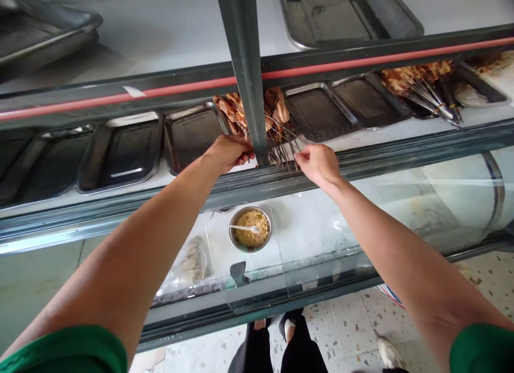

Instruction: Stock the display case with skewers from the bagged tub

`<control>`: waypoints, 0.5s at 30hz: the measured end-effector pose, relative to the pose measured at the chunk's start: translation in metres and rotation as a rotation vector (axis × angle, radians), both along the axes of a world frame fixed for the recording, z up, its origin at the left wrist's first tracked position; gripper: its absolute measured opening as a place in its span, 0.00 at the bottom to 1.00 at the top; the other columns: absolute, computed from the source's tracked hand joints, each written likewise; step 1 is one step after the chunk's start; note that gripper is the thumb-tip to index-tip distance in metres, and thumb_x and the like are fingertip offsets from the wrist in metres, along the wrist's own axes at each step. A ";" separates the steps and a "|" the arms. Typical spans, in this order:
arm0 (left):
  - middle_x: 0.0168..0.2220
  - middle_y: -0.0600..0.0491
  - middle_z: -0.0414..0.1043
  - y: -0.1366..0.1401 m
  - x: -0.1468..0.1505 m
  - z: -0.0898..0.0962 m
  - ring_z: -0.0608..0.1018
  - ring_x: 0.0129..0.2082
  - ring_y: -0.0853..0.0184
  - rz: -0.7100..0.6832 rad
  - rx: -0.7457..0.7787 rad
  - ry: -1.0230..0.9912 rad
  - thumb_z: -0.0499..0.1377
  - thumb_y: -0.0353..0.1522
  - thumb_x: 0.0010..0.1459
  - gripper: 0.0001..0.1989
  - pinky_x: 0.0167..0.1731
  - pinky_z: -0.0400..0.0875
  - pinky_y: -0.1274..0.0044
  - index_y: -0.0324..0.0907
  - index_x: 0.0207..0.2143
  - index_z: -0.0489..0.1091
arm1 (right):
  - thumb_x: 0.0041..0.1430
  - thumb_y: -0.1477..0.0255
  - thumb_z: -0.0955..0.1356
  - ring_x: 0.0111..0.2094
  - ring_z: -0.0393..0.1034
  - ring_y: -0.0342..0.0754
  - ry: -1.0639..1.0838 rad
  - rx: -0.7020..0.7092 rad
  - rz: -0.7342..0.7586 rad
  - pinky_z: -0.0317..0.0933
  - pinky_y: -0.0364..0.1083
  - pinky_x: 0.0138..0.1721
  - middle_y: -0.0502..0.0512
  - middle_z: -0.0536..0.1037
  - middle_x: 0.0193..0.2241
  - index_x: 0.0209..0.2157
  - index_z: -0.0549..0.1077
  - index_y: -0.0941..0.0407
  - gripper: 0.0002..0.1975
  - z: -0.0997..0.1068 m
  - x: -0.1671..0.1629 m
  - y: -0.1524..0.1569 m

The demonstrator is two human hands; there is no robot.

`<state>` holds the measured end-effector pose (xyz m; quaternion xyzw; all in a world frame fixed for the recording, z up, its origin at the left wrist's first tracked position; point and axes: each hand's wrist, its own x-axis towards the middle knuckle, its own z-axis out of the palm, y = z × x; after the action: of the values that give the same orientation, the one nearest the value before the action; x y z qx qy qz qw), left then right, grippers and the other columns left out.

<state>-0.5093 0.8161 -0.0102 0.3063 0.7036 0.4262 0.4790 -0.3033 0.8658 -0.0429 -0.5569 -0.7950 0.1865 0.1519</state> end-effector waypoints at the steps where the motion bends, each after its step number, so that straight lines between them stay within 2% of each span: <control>1: 0.14 0.53 0.65 0.000 0.000 -0.003 0.61 0.11 0.78 -0.010 0.018 0.005 0.57 0.23 0.51 0.12 0.11 0.51 0.84 0.38 0.16 0.64 | 0.56 0.65 0.64 0.35 0.72 0.52 -0.018 0.030 0.002 0.63 0.49 0.37 0.58 0.78 0.32 0.33 0.75 0.56 0.11 0.001 -0.001 0.004; 4: 0.14 0.53 0.66 -0.001 -0.003 -0.007 0.61 0.11 0.77 -0.027 0.067 0.057 0.59 0.27 0.50 0.10 0.09 0.49 0.83 0.39 0.17 0.66 | 0.53 0.67 0.67 0.39 0.70 0.52 -0.070 0.052 0.080 0.63 0.49 0.41 0.59 0.77 0.37 0.42 0.73 0.57 0.15 0.003 -0.004 0.020; 6: 0.14 0.52 0.66 -0.003 -0.007 -0.007 0.61 0.10 0.77 -0.051 0.056 0.088 0.59 0.29 0.50 0.09 0.09 0.48 0.82 0.39 0.18 0.67 | 0.52 0.69 0.68 0.40 0.70 0.52 -0.111 0.015 0.125 0.63 0.49 0.42 0.60 0.77 0.38 0.43 0.72 0.58 0.16 0.004 -0.007 0.031; 11: 0.16 0.52 0.67 -0.002 -0.009 -0.004 0.63 0.12 0.76 -0.079 0.065 0.038 0.57 0.28 0.50 0.10 0.10 0.52 0.82 0.39 0.18 0.67 | 0.50 0.68 0.69 0.41 0.69 0.54 -0.194 0.040 0.111 0.62 0.49 0.42 0.61 0.76 0.38 0.41 0.73 0.59 0.16 0.011 -0.012 0.049; 15: 0.16 0.54 0.66 0.004 -0.006 -0.002 0.65 0.13 0.75 -0.050 0.111 0.027 0.56 0.26 0.52 0.11 0.13 0.56 0.82 0.39 0.17 0.64 | 0.56 0.68 0.64 0.37 0.70 0.51 -0.231 -0.012 0.265 0.61 0.46 0.38 0.57 0.78 0.33 0.31 0.75 0.56 0.09 0.026 -0.021 0.048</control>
<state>-0.5151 0.8199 -0.0118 0.3555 0.6775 0.4484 0.4621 -0.3244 0.9136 -0.0165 -0.4658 -0.8725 0.1443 0.0303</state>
